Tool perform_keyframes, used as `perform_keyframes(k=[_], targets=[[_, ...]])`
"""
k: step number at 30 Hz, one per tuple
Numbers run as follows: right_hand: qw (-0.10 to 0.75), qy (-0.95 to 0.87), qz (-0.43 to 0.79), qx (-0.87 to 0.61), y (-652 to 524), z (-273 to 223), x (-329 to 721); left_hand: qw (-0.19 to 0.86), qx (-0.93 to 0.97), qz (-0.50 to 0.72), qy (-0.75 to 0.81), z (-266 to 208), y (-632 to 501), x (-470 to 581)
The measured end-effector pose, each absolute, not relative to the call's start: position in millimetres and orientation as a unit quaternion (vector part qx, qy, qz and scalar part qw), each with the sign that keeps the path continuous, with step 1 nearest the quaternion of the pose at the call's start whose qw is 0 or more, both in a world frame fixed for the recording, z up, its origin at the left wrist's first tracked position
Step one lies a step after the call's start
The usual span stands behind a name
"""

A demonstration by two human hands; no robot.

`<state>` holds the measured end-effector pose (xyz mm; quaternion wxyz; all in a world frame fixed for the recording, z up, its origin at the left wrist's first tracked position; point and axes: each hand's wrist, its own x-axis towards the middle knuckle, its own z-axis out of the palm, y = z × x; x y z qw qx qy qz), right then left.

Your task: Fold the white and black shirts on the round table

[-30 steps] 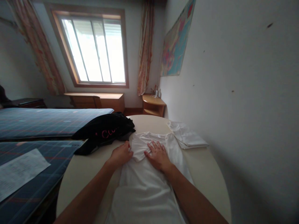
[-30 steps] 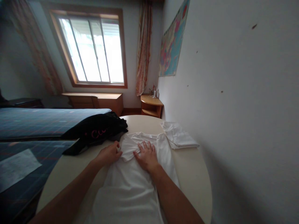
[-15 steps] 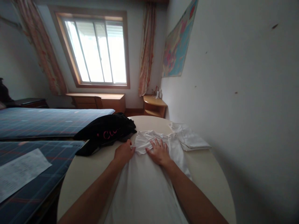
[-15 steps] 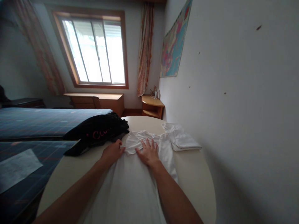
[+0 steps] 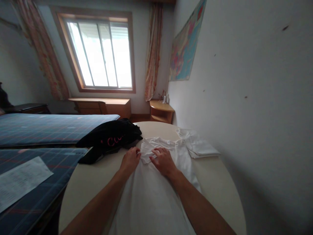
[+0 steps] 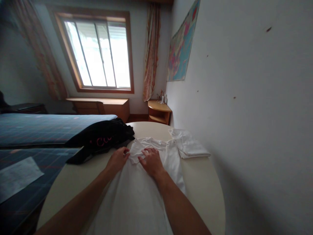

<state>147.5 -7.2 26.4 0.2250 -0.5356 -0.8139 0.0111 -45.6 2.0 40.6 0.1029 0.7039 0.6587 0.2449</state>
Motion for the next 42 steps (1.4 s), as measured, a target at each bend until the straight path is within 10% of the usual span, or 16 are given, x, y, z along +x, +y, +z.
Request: perform_keyframes(k=[42], targets=[[0.111, -0.689, 0.053, -0.714, 67, 20, 188, 0.043, 0.727, 0.098, 0.678, 41, -18, -34]])
